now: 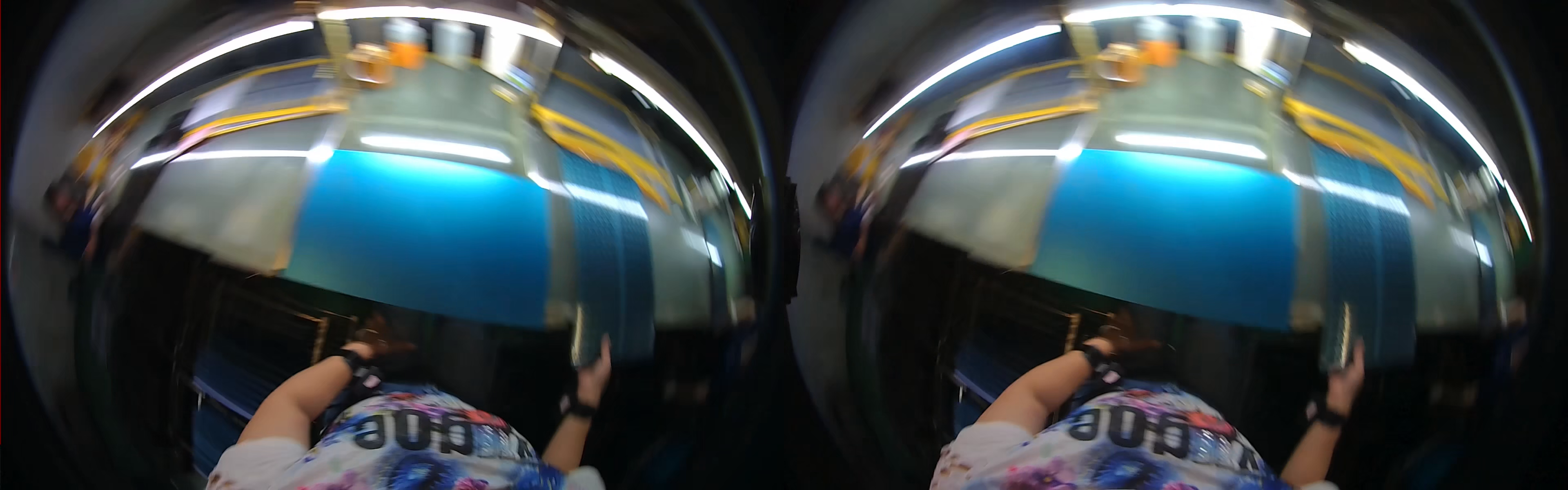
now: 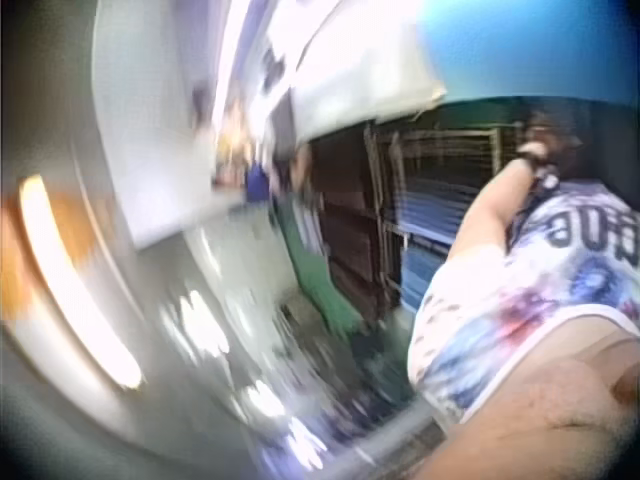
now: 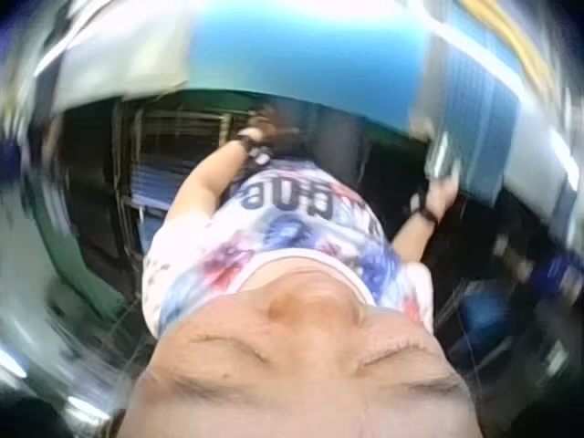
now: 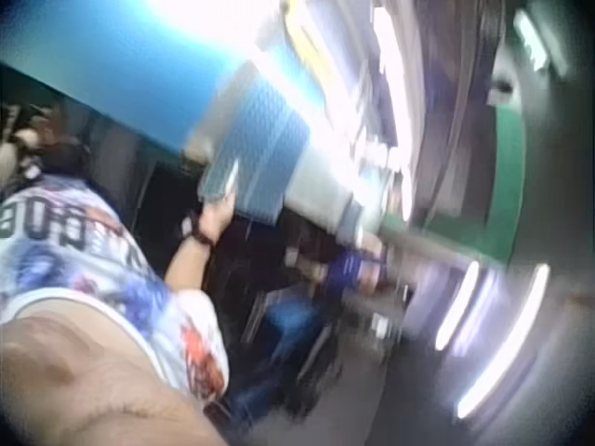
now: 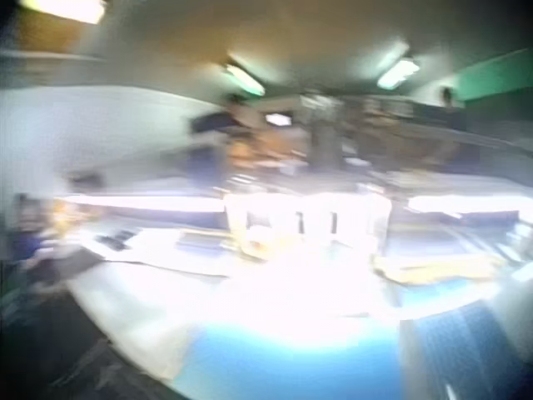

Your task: Inspecting and sorting metal panels at a fabrication station.

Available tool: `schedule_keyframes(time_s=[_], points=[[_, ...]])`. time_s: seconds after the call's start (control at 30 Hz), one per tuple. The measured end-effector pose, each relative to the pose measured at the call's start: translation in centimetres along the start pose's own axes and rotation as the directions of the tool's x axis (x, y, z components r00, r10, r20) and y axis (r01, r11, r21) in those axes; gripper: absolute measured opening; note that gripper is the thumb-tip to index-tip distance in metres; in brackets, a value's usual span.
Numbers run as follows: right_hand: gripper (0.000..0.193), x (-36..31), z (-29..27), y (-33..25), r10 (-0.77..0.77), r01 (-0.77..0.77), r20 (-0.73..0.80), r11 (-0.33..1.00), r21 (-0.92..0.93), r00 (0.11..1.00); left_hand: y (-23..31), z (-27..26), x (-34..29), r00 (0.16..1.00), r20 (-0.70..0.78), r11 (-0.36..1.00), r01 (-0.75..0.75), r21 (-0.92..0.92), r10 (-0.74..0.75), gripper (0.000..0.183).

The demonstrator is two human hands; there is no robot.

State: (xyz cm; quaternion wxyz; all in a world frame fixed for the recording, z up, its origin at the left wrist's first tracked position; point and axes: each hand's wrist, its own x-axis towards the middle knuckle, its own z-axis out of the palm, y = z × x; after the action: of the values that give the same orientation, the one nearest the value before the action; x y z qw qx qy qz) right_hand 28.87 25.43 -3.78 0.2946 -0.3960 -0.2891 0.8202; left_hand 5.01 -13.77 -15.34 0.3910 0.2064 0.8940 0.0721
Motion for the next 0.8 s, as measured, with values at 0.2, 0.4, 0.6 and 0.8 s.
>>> schedule_keyframes(time_s=[0.2,0.4,0.6,0.8], points=[[0.032,1.4,-1.8,0.5,-0.156,0.169,-0.089,0.974,0.152,0.984,-0.4,0.2,3.3,0.997,-0.065,0.997,-0.055,-0.06,0.051,0.134],[0.032,-0.4,-1.8,-0.4,-0.157,0.168,-0.066,0.963,0.21,0.985,-0.9,1.8,3.9,0.999,-0.022,0.997,-0.041,-0.067,0.039,0.127],[0.028,-0.1,-3.4,-0.9,-0.259,0.281,-0.113,0.924,0.259,0.959,0.6,0.1,1.6,0.993,-0.067,0.954,-0.114,-0.277,0.099,0.116],[0.023,1.2,-4.8,-2.5,-0.275,0.306,-0.146,0.912,0.274,0.95,1.3,-0.9,1.3,0.991,-0.05,0.971,-0.131,-0.198,0.123,0.097]])
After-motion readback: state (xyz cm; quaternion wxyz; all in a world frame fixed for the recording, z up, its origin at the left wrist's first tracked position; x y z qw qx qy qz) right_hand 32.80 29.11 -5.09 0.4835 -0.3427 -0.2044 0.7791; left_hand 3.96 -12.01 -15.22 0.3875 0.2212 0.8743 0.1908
